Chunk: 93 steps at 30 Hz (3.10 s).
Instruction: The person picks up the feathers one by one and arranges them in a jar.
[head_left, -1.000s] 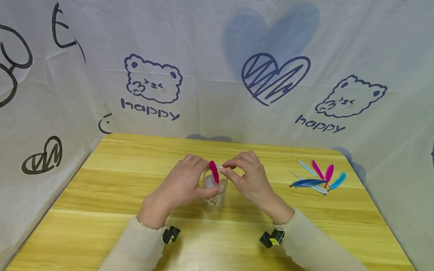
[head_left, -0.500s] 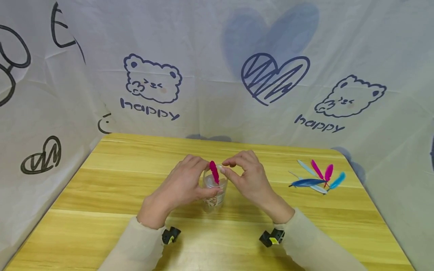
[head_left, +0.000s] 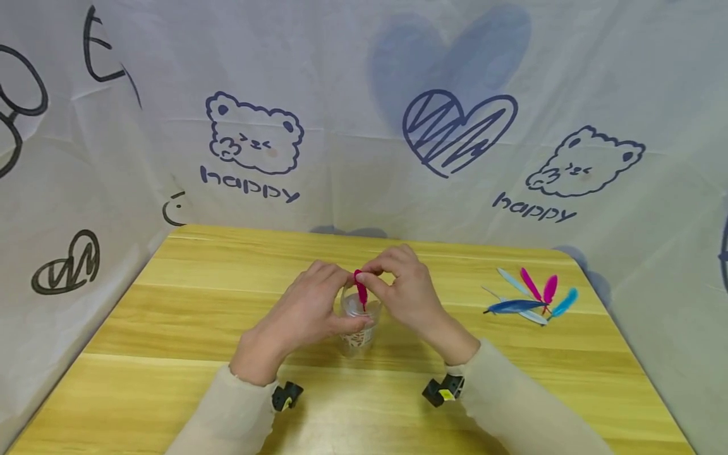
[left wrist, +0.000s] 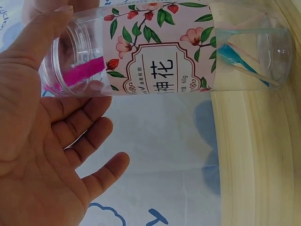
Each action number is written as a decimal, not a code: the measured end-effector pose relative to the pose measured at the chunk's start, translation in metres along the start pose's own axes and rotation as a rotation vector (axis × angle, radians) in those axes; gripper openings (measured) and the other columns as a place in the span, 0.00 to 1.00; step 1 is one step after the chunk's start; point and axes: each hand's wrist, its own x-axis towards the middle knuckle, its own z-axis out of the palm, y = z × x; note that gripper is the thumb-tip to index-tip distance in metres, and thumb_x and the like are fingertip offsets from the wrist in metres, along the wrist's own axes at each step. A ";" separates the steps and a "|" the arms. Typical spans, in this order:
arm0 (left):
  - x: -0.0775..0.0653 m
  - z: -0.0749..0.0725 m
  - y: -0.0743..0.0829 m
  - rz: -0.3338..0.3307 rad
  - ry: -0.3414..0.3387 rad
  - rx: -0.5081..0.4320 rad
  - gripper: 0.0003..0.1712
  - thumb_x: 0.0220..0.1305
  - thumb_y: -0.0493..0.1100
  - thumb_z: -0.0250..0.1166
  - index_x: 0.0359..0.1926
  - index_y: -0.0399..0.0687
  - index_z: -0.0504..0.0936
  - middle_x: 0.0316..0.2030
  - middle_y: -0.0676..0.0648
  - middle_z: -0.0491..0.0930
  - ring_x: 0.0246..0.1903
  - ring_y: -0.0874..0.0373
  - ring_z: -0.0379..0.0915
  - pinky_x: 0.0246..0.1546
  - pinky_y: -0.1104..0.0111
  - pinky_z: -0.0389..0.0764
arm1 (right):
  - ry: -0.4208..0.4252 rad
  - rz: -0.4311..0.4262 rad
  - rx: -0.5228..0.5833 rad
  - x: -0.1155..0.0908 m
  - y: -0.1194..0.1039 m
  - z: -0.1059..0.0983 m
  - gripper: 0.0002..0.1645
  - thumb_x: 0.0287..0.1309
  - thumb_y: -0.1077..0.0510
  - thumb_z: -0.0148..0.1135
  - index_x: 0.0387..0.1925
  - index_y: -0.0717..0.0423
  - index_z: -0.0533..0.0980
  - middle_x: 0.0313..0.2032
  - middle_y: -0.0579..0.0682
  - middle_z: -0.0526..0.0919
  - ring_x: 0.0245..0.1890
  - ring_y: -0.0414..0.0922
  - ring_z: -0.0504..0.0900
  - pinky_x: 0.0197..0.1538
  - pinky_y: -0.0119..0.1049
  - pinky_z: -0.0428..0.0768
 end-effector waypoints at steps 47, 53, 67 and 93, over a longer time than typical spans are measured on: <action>-0.003 -0.001 0.001 -0.025 -0.016 0.007 0.40 0.58 0.67 0.77 0.61 0.45 0.82 0.56 0.49 0.83 0.60 0.50 0.73 0.67 0.50 0.74 | 0.207 -0.126 -0.176 -0.043 0.036 -0.021 0.18 0.56 0.61 0.80 0.48 0.60 0.84 0.41 0.54 0.83 0.46 0.52 0.79 0.45 0.47 0.81; -0.002 0.000 0.001 -0.029 -0.021 0.009 0.42 0.58 0.67 0.77 0.62 0.45 0.81 0.57 0.48 0.82 0.61 0.50 0.73 0.68 0.51 0.73 | 0.262 0.030 -0.226 -0.059 0.066 -0.047 0.19 0.57 0.61 0.79 0.48 0.64 0.84 0.43 0.58 0.84 0.45 0.56 0.79 0.49 0.49 0.76; -0.002 0.000 0.000 -0.043 -0.031 0.012 0.42 0.59 0.69 0.75 0.63 0.45 0.81 0.59 0.48 0.82 0.64 0.49 0.72 0.71 0.50 0.72 | 0.290 0.416 -0.385 -0.102 0.151 -0.127 0.23 0.68 0.57 0.71 0.56 0.70 0.80 0.51 0.70 0.80 0.54 0.67 0.73 0.59 0.62 0.68; 0.000 0.000 0.000 -0.040 -0.034 0.012 0.42 0.58 0.68 0.76 0.62 0.44 0.81 0.58 0.47 0.82 0.63 0.49 0.72 0.70 0.50 0.72 | -0.039 0.642 -0.514 -0.135 0.206 -0.149 0.29 0.72 0.46 0.65 0.54 0.71 0.81 0.46 0.71 0.85 0.45 0.71 0.77 0.41 0.64 0.74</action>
